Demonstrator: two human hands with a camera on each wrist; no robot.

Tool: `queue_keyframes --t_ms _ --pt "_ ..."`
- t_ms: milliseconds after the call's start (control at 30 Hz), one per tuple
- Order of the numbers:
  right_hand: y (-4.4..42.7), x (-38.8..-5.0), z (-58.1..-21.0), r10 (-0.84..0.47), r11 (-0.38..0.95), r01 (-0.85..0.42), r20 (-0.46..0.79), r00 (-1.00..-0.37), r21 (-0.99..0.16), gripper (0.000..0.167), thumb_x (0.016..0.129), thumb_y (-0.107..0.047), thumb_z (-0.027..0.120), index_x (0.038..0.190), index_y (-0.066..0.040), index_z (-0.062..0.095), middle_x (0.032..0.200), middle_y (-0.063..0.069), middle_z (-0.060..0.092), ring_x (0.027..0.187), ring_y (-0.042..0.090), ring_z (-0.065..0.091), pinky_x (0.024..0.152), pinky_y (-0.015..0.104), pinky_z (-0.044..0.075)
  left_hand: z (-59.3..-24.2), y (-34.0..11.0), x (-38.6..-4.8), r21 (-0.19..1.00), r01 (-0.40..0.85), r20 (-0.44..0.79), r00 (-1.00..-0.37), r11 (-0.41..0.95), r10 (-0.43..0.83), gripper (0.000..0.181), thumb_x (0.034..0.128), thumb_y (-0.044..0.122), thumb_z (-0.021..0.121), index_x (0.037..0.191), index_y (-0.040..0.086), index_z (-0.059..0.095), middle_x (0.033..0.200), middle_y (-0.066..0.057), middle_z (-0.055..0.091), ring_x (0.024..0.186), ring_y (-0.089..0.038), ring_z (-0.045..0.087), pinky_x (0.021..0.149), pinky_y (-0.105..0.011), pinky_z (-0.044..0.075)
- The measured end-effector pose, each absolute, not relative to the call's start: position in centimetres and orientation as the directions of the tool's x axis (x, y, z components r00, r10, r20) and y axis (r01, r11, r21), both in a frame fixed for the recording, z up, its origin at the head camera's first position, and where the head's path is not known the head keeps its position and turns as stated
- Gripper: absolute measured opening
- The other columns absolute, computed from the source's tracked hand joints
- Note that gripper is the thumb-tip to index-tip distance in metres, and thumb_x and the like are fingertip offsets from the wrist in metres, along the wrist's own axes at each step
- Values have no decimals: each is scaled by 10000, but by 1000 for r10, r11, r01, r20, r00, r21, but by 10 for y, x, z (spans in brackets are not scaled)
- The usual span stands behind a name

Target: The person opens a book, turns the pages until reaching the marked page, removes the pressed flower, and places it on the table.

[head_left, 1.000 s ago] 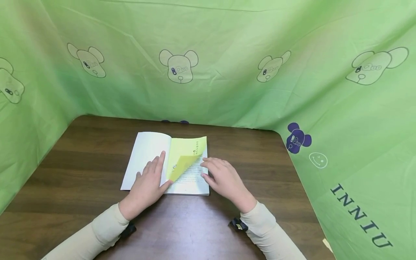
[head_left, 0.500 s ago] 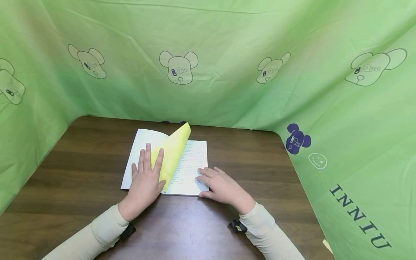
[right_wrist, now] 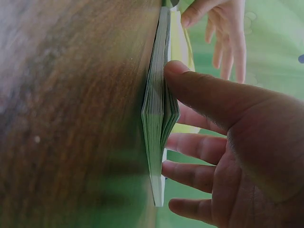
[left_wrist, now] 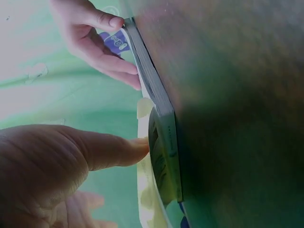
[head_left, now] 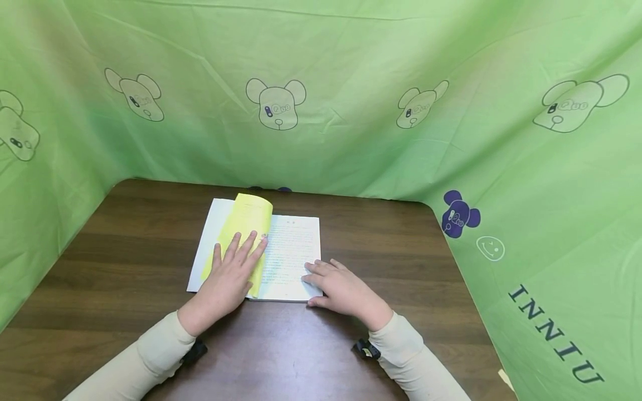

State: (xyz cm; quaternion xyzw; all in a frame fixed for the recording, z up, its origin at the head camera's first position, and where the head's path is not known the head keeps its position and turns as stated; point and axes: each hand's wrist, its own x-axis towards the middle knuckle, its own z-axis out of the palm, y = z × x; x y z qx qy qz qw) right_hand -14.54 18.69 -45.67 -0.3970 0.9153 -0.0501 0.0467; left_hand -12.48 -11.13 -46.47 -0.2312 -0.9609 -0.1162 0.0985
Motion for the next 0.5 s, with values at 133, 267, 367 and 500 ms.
queue_keyframes --t_ms 133,267,367,500 --pt "187 -146 -457 -735 676 -727 -43 -677 -120 557 918 -464 740 1365 -144 653 1528 106 536 1419 311 500 1154 599 348 -464 -112 -125 168 509 230 -853 844 469 834 898 -9 703 1619 160 320 1699 -97 241 1529 -466 234 1090 -796 232" --pt "187 -146 -457 -735 676 -727 -45 -676 -121 560 920 -472 735 1370 -148 653 1529 99 536 1420 306 501 1156 595 346 -462 -114 -125 152 552 197 -830 820 522 786 880 -148 569 1582 166 404 1681 -107 289 1523 -445 271 1080 -792 258" --pt "187 -147 -457 -736 675 -728 -44 -675 -124 561 921 -476 733 1370 -150 654 1529 97 537 1420 305 501 1157 595 345 -461 -115 -125 150 579 158 -814 801 559 857 808 -229 533 1563 166 435 1664 -119 325 1519 -435 291 1080 -788 264" --pt "187 -147 -457 -739 671 -730 -42 -672 -129 555 923 -467 735 1368 -144 658 1526 104 538 1418 314 502 1153 602 347 -460 -117 -124 175 585 98 -811 792 577 874 783 -245 527 1555 156 444 1641 -126 368 1494 -443 336 1074 -774 295"
